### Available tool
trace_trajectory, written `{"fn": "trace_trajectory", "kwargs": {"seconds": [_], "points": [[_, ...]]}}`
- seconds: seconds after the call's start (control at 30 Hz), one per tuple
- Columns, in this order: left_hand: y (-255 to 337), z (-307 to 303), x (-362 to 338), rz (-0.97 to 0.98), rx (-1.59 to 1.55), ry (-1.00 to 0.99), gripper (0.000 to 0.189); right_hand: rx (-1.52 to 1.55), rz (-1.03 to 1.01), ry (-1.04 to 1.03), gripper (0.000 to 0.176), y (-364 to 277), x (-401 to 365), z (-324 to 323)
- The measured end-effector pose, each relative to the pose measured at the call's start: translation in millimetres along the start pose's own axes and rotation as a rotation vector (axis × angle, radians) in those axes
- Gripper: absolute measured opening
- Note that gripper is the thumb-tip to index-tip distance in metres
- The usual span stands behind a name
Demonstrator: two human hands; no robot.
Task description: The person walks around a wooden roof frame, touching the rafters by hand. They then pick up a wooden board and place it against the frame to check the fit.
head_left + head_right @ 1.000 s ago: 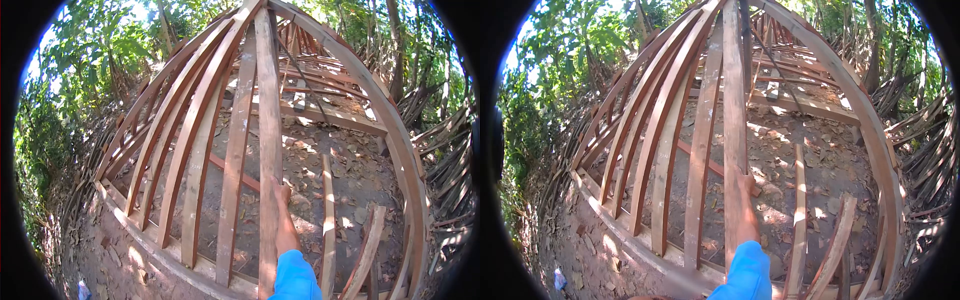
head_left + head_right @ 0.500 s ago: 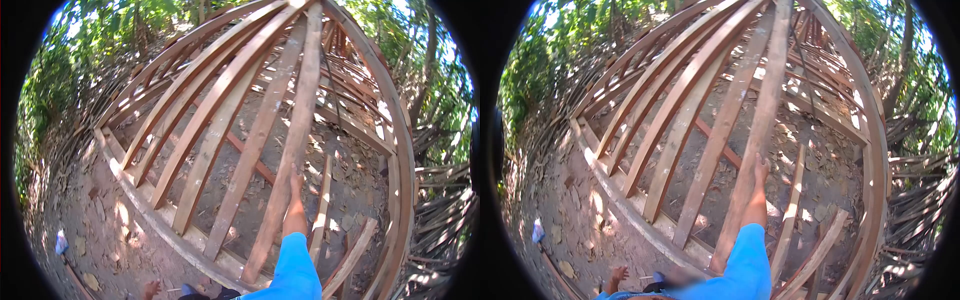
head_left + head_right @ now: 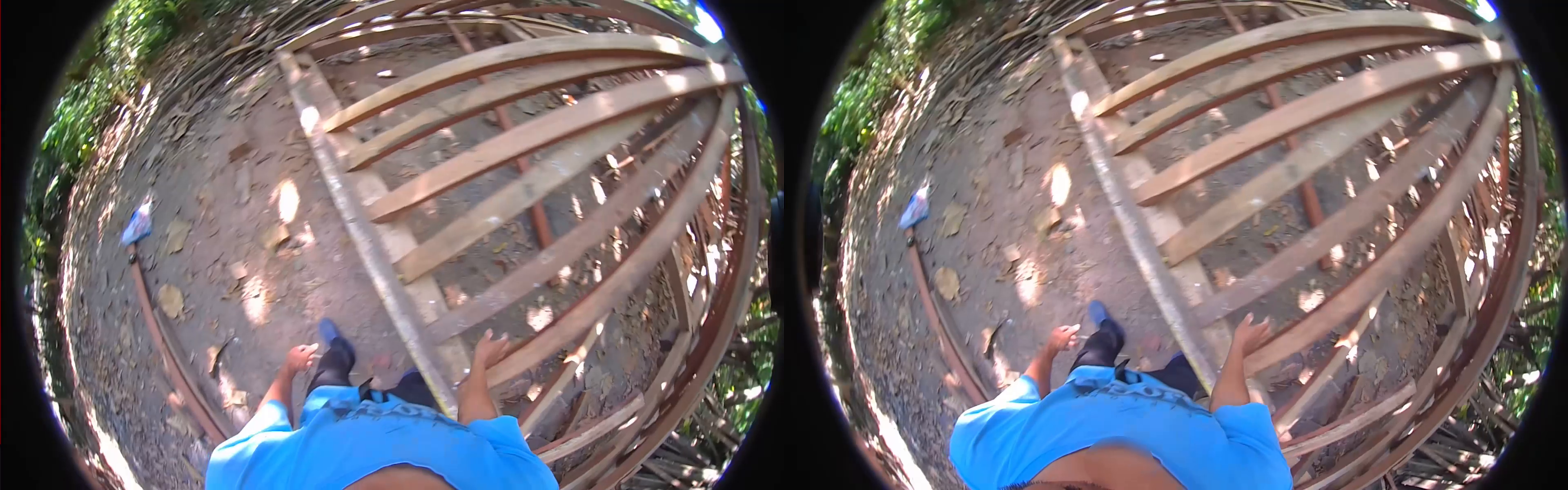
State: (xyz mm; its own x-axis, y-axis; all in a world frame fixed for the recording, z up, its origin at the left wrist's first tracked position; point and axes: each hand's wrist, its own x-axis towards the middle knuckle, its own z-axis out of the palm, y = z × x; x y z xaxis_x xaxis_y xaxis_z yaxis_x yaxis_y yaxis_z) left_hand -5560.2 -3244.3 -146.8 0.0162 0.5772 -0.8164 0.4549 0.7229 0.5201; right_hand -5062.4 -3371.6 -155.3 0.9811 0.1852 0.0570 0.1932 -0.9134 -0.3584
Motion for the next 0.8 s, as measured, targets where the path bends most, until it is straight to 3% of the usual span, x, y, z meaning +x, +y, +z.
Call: {"fn": "trace_trajectory", "kwargs": {"seconds": [0.07, 0.13, 0.17, 0.23, 0.27, 0.37, 0.47, 0.57, 0.63, 0.7, 0.8], "points": [[-14.8, -50.6, 38.9, -0.045, 0.033, 0.013, 0.04, -0.006, 0.164, -0.283, 0.057, -23.6, -89.3, 24.1], [-35.4, -104.2, 73.5, -0.082, 0.055, -0.035, 0.042, -0.404, -0.009, -0.49, 0.051, -16.0, -154.8, 88.9], [-36.7, -135.1, 89.0, -0.11, 0.054, -0.059, 0.044, -0.383, -0.037, -0.541, 0.048, -27.8, -174.1, 84.1], [-4.2, -176.2, 73.2, -0.111, -0.079, 0.14, 0.045, -0.288, -0.087, -0.622, 0.045, -93.5, -187.4, 94.2], [18.4, -197.0, 71.2, -0.097, -0.134, 0.239, 0.046, -0.158, -0.155, -0.608, 0.044, -132.7, -181.3, 91.1], [25.1, -254.1, 106.1, -0.132, -0.175, 0.2, 0.048, 0.082, -0.24, -0.544, 0.044, -218.9, -136.0, 95.0], [41.8, -279.4, 153.4, -0.207, -0.013, 0.209, 0.045, 0.327, -0.243, -0.5, 0.037, -294.9, -86.8, 76.0], [77.2, -271.8, 205.3, -0.159, -0.109, 0.024, 0.052, 0.532, -0.173, -0.464, 0.032, -373.4, -57.2, 48.4], [143.1, -249.7, 216.9, -0.183, -0.11, -0.017, 0.039, 0.563, -0.125, -0.439, 0.036, -415.9, -31.1, 40.7], [185.9, -235.2, 253.3, -0.029, -0.078, -0.211, 0.035, 0.681, -0.124, -0.372, 0.036, -455.8, 9.1, 67.7], [271.6, -215.2, 295.8, -0.002, 0.024, -0.195, 0.036, 0.792, -0.135, -0.325, 0.038, -531.1, 80.5, 117.8]]}}
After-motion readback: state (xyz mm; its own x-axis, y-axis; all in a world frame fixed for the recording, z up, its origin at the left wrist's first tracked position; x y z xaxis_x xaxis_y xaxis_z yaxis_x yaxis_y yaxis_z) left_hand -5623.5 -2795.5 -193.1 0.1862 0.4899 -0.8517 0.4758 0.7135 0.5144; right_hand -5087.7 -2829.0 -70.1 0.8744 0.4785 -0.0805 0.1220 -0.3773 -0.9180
